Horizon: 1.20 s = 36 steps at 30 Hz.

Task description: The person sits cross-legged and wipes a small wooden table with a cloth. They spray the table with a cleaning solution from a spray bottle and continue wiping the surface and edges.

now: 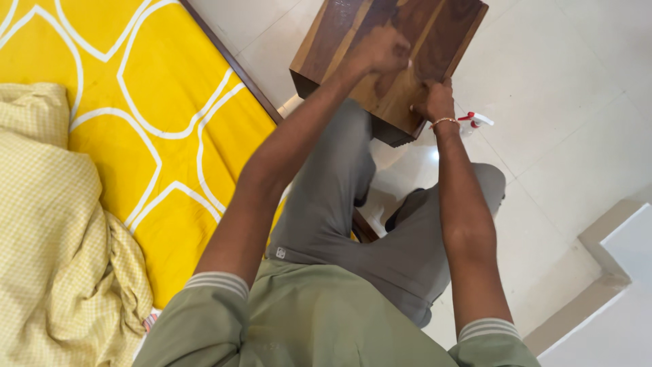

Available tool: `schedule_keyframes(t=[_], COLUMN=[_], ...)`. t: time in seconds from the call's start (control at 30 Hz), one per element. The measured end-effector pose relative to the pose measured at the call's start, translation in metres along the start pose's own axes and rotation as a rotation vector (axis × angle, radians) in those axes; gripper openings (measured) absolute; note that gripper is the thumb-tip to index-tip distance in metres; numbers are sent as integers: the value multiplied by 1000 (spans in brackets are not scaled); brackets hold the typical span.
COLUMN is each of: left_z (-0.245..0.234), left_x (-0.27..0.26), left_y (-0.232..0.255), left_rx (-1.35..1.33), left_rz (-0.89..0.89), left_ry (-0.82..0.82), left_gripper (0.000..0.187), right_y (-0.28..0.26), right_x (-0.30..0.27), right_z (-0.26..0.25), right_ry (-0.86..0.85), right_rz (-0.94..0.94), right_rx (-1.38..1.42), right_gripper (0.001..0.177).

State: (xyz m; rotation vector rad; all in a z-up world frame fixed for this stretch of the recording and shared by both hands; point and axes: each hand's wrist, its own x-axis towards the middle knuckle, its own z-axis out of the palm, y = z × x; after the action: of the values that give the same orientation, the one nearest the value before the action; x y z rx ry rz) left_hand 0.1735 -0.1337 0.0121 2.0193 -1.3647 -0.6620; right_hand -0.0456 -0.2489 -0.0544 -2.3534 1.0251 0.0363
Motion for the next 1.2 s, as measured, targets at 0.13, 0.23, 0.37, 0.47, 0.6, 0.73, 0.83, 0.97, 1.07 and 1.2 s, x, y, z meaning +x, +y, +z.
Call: schedule_keyframes(t=[0.13,0.23,0.37,0.47,0.6,0.73,0.83,0.97,1.07,1.2], left_z=[-49,-53,-58,-62,-60,-57,-67,-65,-57,-44], left_x=[-13,-25,-33,-30,-18,-19,-13,-10,-9,-13], left_y=[-16,-49,-63,-62,-74,-68,-67,-73,-80,-89], left_rx=[68,155,57,7,57,44,29,12,80,175], left_rz=[-45,-205,-596,-855,-895,-943,-939,-903,-813,-671], left_ry=[231,308,200,209,207,101,82,72,75,75], left_gripper=[65,73,84,91,93,72,60,47,45,55], right_y=[-24,-52,-82,-89,-88,-94,-95,-81,-71,-52], right_x=[0,-14,-34,-35,-36,-29,-28,-23,-17,-15], right_z=[-4,-9,-10,-10,-12,-18,-22,-24,-23,-16], right_ry=[-69,-214,-288,-262,-208,-240,-268,-232,-229,-174], right_rz=[82,232,269,252,189,227,242,177,154,136], right_rx=[-45,-69,-101,-89,-123,-91,-95,-141,-182,-123], right_gripper=[96,131,158,159,158,158,159,164,165,166])
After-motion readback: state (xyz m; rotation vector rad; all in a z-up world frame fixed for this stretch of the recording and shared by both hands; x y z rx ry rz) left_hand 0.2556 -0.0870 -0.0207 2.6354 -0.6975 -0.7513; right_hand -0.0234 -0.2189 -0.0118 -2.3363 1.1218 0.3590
